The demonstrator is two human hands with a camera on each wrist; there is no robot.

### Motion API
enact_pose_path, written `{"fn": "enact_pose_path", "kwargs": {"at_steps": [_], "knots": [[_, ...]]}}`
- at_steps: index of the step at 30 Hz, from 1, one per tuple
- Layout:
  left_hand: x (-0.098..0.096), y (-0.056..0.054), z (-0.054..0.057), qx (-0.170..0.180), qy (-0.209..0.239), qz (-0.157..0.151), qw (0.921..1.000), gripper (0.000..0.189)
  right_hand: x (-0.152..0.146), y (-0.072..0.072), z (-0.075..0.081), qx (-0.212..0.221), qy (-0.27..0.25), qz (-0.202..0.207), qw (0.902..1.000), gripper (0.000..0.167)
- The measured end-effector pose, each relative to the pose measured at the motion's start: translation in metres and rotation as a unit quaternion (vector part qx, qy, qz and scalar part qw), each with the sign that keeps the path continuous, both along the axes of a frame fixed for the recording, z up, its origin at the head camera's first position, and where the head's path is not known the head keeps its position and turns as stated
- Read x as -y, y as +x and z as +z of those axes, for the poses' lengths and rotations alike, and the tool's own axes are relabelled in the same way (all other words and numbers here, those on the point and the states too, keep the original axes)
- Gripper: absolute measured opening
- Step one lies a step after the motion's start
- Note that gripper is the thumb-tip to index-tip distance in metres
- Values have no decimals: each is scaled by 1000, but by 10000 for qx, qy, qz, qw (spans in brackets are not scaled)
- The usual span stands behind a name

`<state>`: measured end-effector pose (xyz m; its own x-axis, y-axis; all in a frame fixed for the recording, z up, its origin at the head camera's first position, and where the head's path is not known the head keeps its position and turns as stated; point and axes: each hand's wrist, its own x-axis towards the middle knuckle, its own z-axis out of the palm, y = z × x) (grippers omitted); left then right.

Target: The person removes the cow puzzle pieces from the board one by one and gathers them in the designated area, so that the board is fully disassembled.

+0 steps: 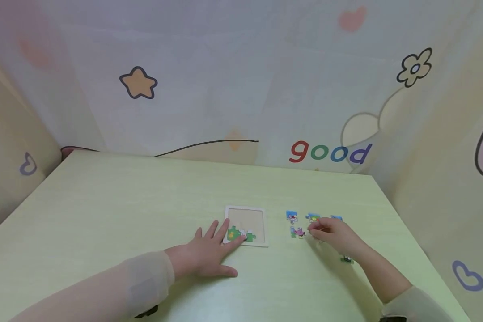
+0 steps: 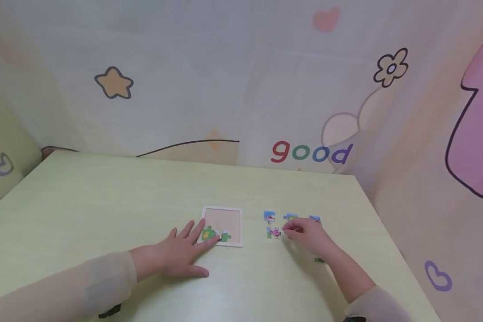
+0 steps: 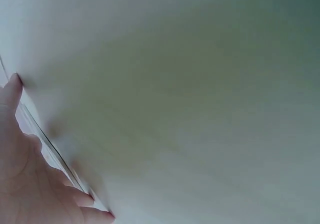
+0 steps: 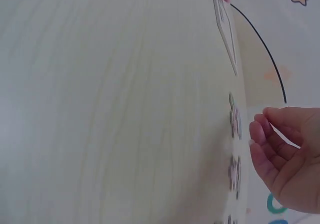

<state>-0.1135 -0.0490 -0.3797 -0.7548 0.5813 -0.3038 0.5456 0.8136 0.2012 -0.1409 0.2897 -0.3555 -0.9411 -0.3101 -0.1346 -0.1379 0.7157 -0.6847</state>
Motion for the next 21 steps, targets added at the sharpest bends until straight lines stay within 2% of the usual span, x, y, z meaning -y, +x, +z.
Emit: {"fn": "enact_pose_path", "kwargs": {"at_steps": [3, 11, 16, 21], "knots": [[1, 2, 1, -34, -98, -14, 9999, 80, 32, -6, -2, 22, -27, 288, 9996, 15], [0, 3, 5, -50, -205, -40, 9998, 82, 111, -14, -5, -91, 997, 837, 9914, 26], [-1, 2, 1, -208, -212, -74, 9995, 91, 129, -14, -8, -160, 1425, 1045, 9841, 26], [0, 2, -2, -245, -331, -26, 9991, 94, 133, -16, -12, -192, 1283, 1049, 9860, 20]]}}
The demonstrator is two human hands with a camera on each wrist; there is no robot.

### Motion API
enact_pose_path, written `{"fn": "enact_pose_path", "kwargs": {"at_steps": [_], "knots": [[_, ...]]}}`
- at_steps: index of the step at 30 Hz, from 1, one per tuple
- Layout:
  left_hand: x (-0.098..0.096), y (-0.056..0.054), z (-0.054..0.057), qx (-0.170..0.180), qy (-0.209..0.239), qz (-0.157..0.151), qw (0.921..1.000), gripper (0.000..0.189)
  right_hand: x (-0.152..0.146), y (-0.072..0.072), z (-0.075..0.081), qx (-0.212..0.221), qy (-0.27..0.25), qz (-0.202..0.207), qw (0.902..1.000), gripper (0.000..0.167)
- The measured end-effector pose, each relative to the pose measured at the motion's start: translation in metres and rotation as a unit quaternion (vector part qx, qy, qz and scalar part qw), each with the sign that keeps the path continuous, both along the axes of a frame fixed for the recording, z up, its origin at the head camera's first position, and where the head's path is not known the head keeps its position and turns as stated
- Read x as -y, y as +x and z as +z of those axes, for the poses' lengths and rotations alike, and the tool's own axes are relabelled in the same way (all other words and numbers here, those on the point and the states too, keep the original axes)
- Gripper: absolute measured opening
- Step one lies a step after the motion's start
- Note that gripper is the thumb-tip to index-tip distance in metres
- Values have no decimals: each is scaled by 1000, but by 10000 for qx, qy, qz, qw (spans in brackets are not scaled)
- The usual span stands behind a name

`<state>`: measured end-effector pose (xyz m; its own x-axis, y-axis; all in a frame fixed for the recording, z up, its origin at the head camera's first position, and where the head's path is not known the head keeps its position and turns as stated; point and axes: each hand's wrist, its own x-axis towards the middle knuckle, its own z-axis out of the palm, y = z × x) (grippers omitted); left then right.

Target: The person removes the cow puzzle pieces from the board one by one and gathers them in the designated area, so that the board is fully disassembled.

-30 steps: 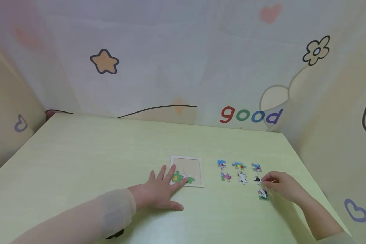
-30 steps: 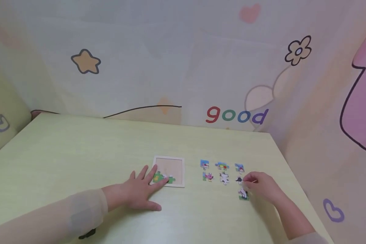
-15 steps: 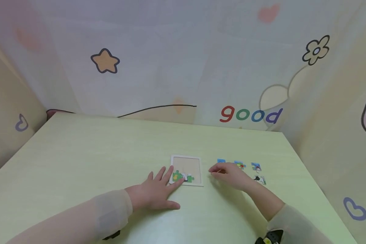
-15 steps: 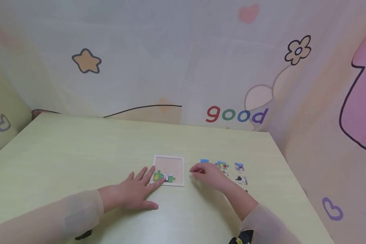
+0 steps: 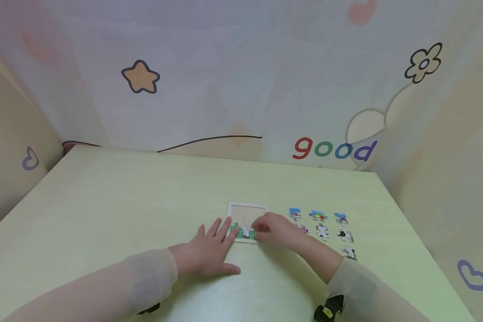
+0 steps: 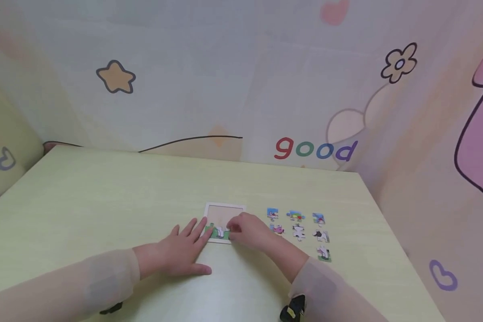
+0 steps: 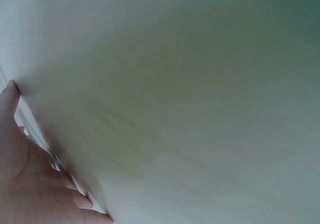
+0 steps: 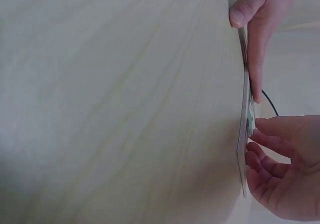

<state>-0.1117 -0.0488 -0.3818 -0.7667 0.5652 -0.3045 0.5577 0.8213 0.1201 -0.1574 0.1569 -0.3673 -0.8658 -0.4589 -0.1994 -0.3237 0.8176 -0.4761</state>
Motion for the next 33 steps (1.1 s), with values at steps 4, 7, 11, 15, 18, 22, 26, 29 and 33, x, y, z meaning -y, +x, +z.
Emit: {"fn": "enact_pose_path", "kwargs": {"at_steps": [4, 7, 11, 15, 18, 22, 26, 29, 33], "knots": [[0, 1, 1, -2, -18, 65, 10000, 94, 3, -3, -2, 228, -288, -224, 9991, 9], [0, 1, 2, -13, -41, 131, 9999, 95, 4, -5, -3, 365, -566, -447, 9967, 4], [-3, 1, 3, 43, -62, 222, 9997, 96, -4, -8, -4, 507, -968, -756, 9911, 4], [-6, 2, 3, 111, -111, 302, 9994, 96, -20, -8, -3, 721, -1223, -1050, 9843, 6], [-8, 3, 4, 140, -172, 346, 9992, 97, -34, -5, -1, 815, -1337, -1144, 9810, 8], [-8, 5, 6, 88, -277, 338, 9990, 96, -54, -1, 3, 872, -1587, -1110, 9772, 11], [-8, 7, 8, 44, -356, 323, 9988, 95, -75, 6, 8, 967, -1767, -1037, 9740, 13], [-8, 8, 9, 51, -373, 329, 9987, 95, -91, 12, 11, 961, -1740, -1104, 9738, 14], [-9, 9, 12, 36, -395, 339, 9986, 95, -114, 19, 12, 828, -1524, -1298, 9763, 16]]}}
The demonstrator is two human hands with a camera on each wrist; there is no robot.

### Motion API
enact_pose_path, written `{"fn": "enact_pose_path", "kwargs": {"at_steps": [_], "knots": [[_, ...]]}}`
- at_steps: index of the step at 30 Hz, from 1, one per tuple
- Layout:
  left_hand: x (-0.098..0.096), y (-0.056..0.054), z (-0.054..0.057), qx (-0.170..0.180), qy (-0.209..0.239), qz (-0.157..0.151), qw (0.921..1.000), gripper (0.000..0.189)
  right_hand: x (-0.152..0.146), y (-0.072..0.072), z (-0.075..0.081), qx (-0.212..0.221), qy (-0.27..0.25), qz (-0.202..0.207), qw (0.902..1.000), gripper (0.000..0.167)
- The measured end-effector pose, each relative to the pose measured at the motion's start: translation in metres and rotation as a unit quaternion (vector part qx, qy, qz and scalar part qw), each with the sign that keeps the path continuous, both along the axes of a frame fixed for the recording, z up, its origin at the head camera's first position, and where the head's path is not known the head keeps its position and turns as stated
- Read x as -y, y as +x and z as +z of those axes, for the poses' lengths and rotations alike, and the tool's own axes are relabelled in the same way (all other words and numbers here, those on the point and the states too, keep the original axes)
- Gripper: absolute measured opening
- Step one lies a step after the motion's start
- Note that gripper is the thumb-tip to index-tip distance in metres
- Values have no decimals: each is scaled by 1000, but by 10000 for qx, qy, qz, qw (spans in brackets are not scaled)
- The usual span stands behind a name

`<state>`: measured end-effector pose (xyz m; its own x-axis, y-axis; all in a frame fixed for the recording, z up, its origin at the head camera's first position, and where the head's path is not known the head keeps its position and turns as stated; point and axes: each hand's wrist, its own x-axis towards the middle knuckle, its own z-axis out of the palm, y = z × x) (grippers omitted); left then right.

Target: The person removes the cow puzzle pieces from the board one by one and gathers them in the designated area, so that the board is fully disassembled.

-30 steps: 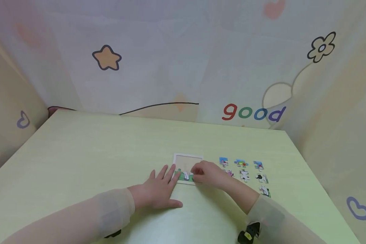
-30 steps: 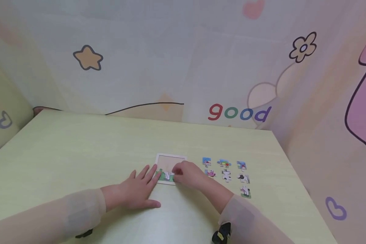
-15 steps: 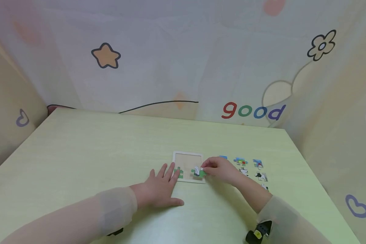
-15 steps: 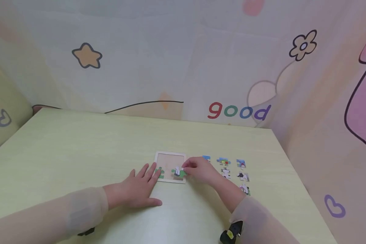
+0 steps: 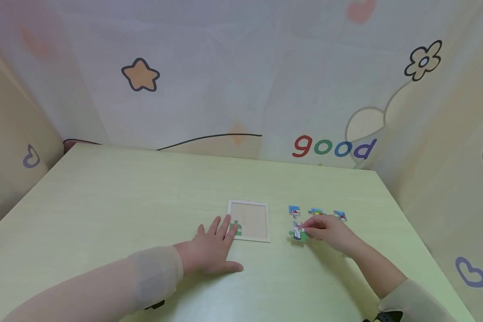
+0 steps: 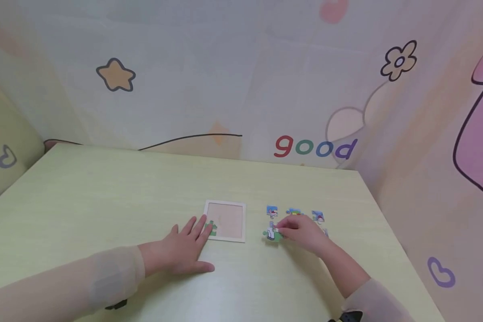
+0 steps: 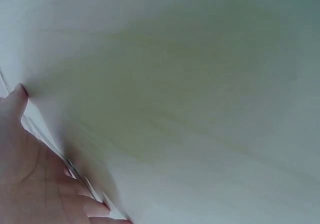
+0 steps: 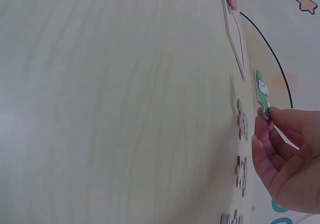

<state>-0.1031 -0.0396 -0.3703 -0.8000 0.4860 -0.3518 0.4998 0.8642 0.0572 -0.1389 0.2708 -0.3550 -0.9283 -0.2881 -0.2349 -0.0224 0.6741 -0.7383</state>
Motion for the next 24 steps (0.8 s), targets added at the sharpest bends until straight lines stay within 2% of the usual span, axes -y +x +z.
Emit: {"fn": "enact_pose_path", "kwargs": {"at_steps": [6, 9, 16, 24], "knots": [[-1, -1, 3, 22, -34, 47, 10000, 95, -24, 5, 1, -129, 326, -113, 9993, 16], [0, -1, 4, 121, -11, 137, 9998, 95, -31, 6, 0, -298, 632, 1, 9976, 12], [-1, 0, 3, 189, 7, 191, 9996, 96, -41, 13, -6, -747, 1578, 258, 9843, 4], [0, -3, 0, 219, 196, 154, 9994, 96, -46, 16, -4, -827, 1847, 267, 9789, 3]]}}
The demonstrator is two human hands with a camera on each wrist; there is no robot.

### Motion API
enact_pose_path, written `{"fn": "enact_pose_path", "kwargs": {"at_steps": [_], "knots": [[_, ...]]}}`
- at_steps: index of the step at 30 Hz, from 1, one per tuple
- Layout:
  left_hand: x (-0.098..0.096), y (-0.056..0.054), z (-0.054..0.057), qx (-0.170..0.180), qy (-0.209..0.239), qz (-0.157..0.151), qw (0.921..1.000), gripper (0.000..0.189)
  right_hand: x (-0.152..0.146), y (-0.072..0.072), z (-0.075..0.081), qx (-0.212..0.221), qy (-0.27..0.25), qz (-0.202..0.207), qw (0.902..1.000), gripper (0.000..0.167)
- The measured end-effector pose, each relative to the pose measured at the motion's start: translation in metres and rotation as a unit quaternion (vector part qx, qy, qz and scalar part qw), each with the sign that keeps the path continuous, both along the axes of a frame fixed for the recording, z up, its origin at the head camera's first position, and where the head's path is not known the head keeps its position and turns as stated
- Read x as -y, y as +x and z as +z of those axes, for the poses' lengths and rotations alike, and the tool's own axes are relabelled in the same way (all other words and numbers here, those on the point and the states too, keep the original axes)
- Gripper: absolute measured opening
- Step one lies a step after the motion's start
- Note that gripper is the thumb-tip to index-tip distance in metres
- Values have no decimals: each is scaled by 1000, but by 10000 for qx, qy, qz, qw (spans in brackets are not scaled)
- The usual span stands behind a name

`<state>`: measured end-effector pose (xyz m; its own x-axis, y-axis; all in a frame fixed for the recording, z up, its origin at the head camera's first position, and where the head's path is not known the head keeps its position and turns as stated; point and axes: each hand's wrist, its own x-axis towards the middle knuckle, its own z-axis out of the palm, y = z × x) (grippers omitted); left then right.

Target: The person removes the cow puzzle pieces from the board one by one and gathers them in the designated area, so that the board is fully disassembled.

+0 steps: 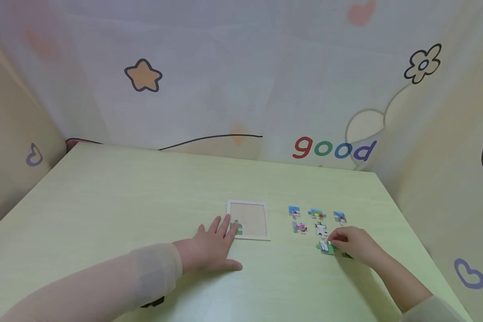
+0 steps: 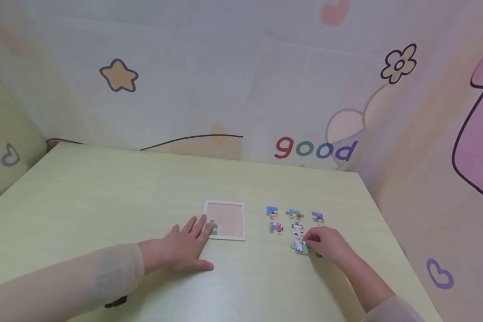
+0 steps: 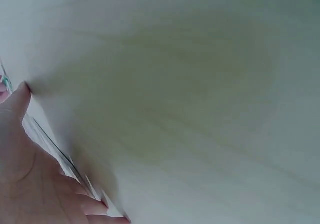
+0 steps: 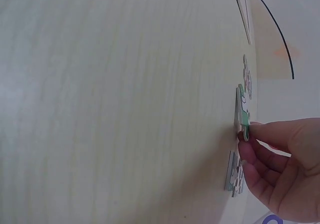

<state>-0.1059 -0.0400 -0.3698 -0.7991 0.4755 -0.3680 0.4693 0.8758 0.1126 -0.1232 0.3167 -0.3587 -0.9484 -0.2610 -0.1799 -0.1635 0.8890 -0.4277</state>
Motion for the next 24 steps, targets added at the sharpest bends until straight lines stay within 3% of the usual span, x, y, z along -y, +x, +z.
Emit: {"fn": "enact_pose_path", "kwargs": {"at_steps": [7, 13, 17, 22, 24], "knots": [[11, -2, -1, 122, 138, -423, 9989, 84, 21, -1, 5, -271, -35, 62, 9996, 8], [18, -5, 0, 48, -123, -635, 9979, 78, 92, -18, 6, -173, -691, 718, 9949, 16], [16, -5, 2, 69, -170, -661, 9976, 76, 139, -28, -3, 97, -721, 1041, 9919, 25], [14, -4, 3, 63, -253, -704, 9972, 76, 171, -34, -14, 175, -653, 1260, 9897, 27], [15, -4, 3, 47, -265, -708, 9971, 76, 178, -36, -16, 238, -700, 1175, 9903, 23]]}}
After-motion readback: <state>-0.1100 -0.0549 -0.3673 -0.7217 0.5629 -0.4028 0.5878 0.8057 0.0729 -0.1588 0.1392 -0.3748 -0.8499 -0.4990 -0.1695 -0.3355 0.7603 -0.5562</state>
